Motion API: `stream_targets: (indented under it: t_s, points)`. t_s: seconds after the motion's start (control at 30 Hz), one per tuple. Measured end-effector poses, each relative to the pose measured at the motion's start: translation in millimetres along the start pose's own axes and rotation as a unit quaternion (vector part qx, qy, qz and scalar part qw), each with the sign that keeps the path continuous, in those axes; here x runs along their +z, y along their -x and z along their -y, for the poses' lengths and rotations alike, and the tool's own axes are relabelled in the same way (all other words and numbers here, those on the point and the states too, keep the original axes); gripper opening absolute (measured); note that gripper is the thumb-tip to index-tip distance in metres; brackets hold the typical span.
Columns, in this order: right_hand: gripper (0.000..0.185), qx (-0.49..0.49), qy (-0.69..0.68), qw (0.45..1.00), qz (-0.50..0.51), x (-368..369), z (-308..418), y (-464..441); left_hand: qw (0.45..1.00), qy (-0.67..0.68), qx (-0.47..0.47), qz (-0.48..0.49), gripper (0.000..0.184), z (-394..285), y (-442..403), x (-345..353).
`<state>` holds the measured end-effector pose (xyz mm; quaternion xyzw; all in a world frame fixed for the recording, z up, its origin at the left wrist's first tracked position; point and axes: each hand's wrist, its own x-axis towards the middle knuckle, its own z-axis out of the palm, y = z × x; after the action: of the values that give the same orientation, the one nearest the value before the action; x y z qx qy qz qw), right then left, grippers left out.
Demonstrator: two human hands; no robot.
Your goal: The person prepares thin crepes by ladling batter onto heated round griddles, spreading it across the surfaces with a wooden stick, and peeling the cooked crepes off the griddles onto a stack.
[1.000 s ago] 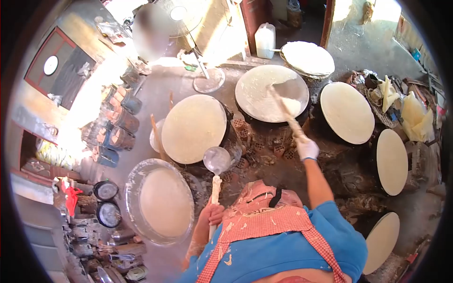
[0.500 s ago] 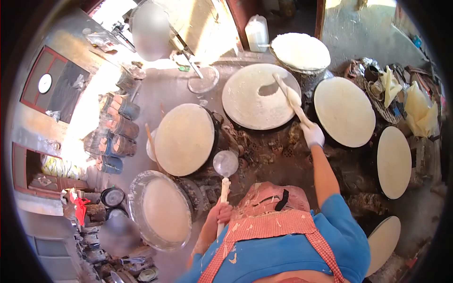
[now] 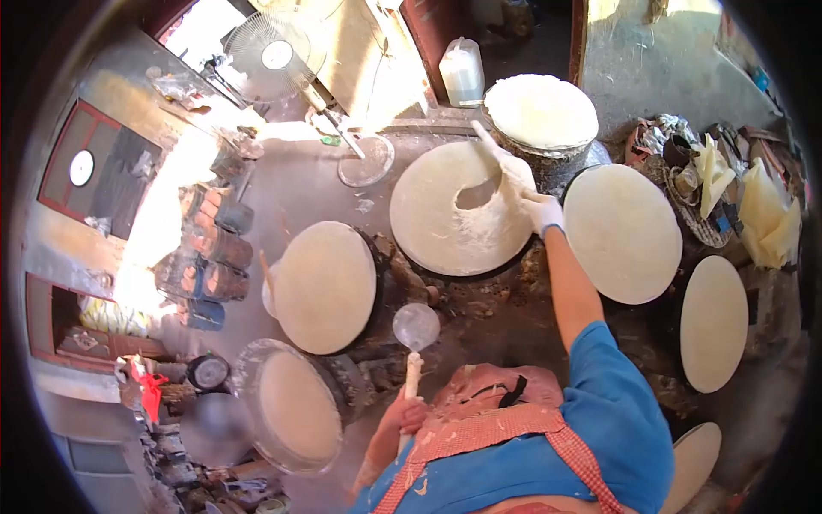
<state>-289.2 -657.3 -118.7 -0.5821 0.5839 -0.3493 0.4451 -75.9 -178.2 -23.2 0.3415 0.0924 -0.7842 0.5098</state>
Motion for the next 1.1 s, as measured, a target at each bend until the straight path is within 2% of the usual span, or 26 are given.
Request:
stream_targets:
  t_s: [0.03, 0.07, 0.1, 0.13, 0.2, 0.23, 0.27, 0.3, 0.33, 0.37, 0.4, 0.47, 0.5, 0.53, 0.6, 0.63, 0.7, 0.77, 0.8, 0.83, 0.87, 0.9, 0.97, 1.0, 1.07, 1.1]
  points:
    - [0.031, -0.003, -0.008, 1.0, -0.005, 5, -83, -39, 0.998, -0.051, 0.02, 0.002, 0.031, -8, 2, -1]
    - [0.034, -0.157, -0.059, 0.985, 0.026, 35, -144, -57, 0.998, -0.059, 0.024, 0.013, 0.031, -14, 4, -2]
    - [0.034, -0.168, -0.055, 0.984, 0.018, 14, -105, 7, 0.999, -0.032, 0.02, 0.015, 0.027, -19, 5, -3]
    - [0.035, 0.129, -0.235, 0.963, -0.019, 22, -23, 75, 1.0, -0.001, 0.009, 0.006, 0.024, -24, 6, -3]
    - [0.036, 0.218, -0.126, 0.963, 0.095, 32, 35, 129, 0.997, 0.065, -0.023, -0.023, 0.017, -33, 7, -3]
    - [0.035, -0.022, -0.042, 0.996, 0.079, 55, -1, 126, 0.993, 0.105, -0.044, -0.044, 0.014, -38, 8, -4]
    - [0.035, -0.101, 0.05, 0.993, 0.04, 53, -10, 125, 0.985, 0.145, -0.065, -0.067, 0.011, -43, 8, -6]
    - [0.034, -0.05, -0.043, 0.996, 0.058, 32, 3, 132, 0.976, 0.179, -0.086, -0.092, 0.009, -50, 8, -8]
    - [0.033, 0.104, -0.162, 0.981, 0.033, 11, 7, 132, 0.975, 0.171, -0.105, -0.098, 0.009, -53, 17, -17]
    - [0.035, 0.13, -0.288, 0.949, 0.012, 3, -8, 126, 0.984, 0.16, -0.075, -0.036, 0.014, -57, 24, -28]
    - [0.038, 0.148, -0.411, 0.9, -0.017, -5, -24, 130, 0.987, 0.151, -0.051, 0.025, 0.029, -59, 29, -39]
    - [0.04, 0.25, -0.343, 0.906, 0.002, 4, 5, 171, 0.976, 0.184, -0.086, 0.08, 0.031, -69, 30, -57]
    - [0.039, 0.245, -0.337, 0.909, 0.022, 18, 17, 189, 0.974, 0.177, -0.108, 0.085, 0.031, -73, 22, -50]
    - [0.039, 0.243, -0.33, 0.911, 0.049, 27, 21, 206, 0.963, 0.24, -0.109, 0.062, 0.031, -73, 23, -41]
    - [0.038, 0.193, -0.24, 0.949, 0.074, 30, 11, 213, 0.948, 0.3, -0.104, 0.032, 0.03, -72, 27, -27]
    - [0.04, 0.074, -0.182, 0.98, 0.043, 36, -24, 202, 0.943, 0.31, -0.111, 0.047, 0.024, -71, 28, -20]
    - [0.044, 0.004, -0.043, 0.999, -0.03, 7, -32, 180, 0.952, 0.288, -0.088, 0.064, 0.03, -73, 26, -7]
    - [0.036, 0.044, 0.032, 0.99, -0.13, -14, -19, 145, 0.954, 0.281, -0.073, 0.07, 0.035, -73, 23, -17]
    - [0.03, 0.089, 0.132, 0.98, -0.122, -24, -7, 126, 0.955, 0.279, -0.071, 0.07, 0.044, -74, 20, -13]
    - [0.027, 0.029, 0.226, 0.965, -0.127, -22, -4, 112, 0.961, 0.267, -0.066, 0.04, 0.028, -77, 16, -9]
    - [0.025, -0.027, 0.318, 0.939, -0.13, -19, -2, 108, 0.961, 0.268, -0.061, 0.038, 0.028, -80, 10, -9]
    - [0.022, -0.087, 0.353, 0.925, -0.111, -15, -1, 109, 0.966, 0.25, -0.063, 0.03, 0.017, -85, 3, -15]
    - [0.017, -0.195, 0.38, 0.9, -0.081, -11, 2, 123, 0.974, 0.216, -0.075, -0.005, 0.022, -95, -12, -13]
    - [0.017, -0.199, 0.38, 0.901, -0.072, -18, 2, 129, 0.976, 0.201, -0.083, -0.029, 0.031, -103, -24, -7]
    - [0.026, -0.202, 0.432, 0.879, 0.028, -42, 8, 146, 0.994, 0.093, -0.015, -0.061, 0.034, -115, -50, 9]
    - [0.027, -0.183, 0.447, 0.876, 0.011, -50, -9, 142, 0.997, 0.036, -0.043, -0.054, 0.038, -128, -67, 8]
